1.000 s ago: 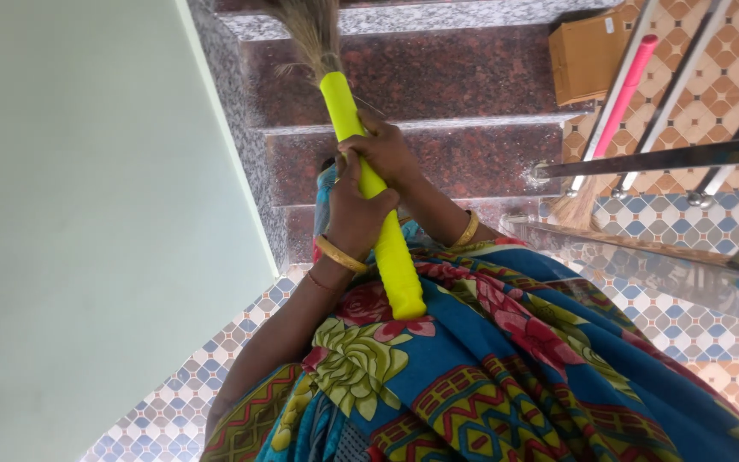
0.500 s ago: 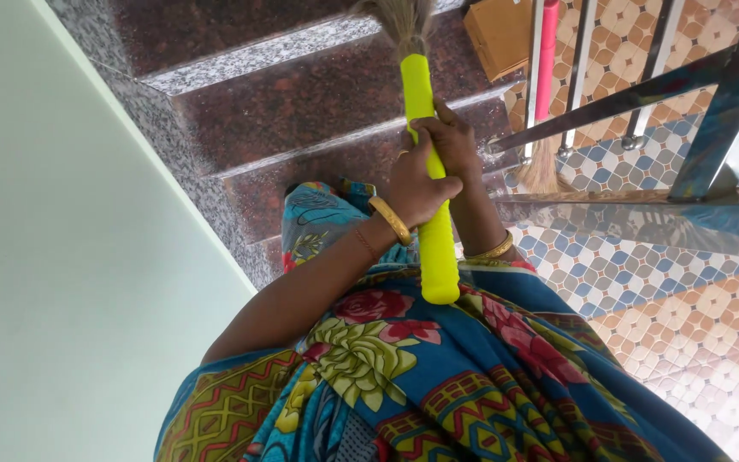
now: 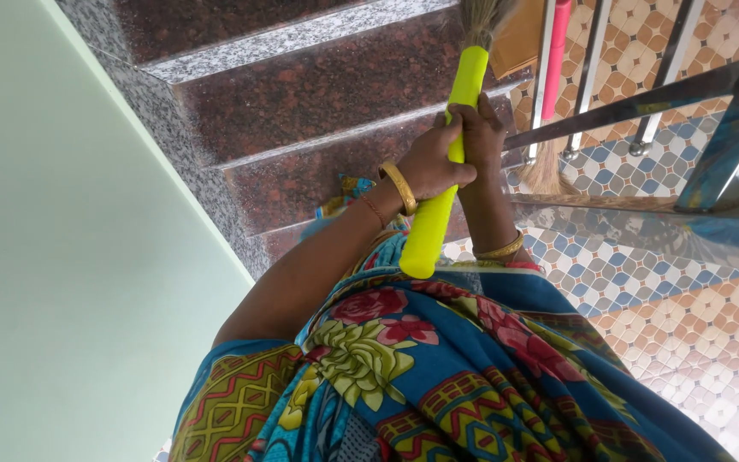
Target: The person sweeps the tiled floor using a broom and then sweeps the steps of the staircase.
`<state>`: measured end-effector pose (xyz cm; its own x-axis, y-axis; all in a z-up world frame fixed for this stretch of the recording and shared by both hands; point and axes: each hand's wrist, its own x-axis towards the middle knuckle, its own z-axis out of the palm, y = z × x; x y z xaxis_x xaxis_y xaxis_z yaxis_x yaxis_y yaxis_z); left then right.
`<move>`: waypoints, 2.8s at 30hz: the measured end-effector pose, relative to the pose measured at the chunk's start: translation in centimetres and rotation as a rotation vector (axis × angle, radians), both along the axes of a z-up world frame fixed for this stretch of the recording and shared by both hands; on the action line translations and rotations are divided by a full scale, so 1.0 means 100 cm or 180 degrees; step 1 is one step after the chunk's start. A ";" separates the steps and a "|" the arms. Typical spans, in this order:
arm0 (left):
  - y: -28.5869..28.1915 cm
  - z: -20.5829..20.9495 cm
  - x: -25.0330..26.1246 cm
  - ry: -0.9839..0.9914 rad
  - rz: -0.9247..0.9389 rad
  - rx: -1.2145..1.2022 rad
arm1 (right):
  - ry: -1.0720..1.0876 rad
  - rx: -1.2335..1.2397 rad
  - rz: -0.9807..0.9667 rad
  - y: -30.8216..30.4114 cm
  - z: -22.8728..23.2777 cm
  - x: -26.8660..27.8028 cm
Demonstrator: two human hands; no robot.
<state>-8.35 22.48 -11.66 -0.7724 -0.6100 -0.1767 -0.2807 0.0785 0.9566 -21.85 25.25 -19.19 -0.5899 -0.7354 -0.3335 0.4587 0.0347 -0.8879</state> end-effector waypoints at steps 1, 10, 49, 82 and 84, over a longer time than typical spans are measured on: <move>-0.003 0.005 0.009 0.0052 -0.0048 -0.0012 | 0.0031 0.0073 -0.0029 0.001 0.005 0.012; 0.016 0.000 0.153 0.0080 0.0029 0.0157 | 0.0256 0.0696 0.0139 0.022 0.015 0.147; 0.138 0.058 0.317 -0.0380 0.2627 0.2144 | 0.0370 0.1273 0.2774 0.078 0.001 0.359; 0.124 -0.052 0.205 -0.0761 -0.0206 0.0090 | -0.0950 0.0339 0.0384 0.143 -0.055 0.202; 0.135 -0.064 0.198 -0.0582 -0.0252 0.0019 | -0.0969 0.0368 0.0252 0.155 -0.063 0.198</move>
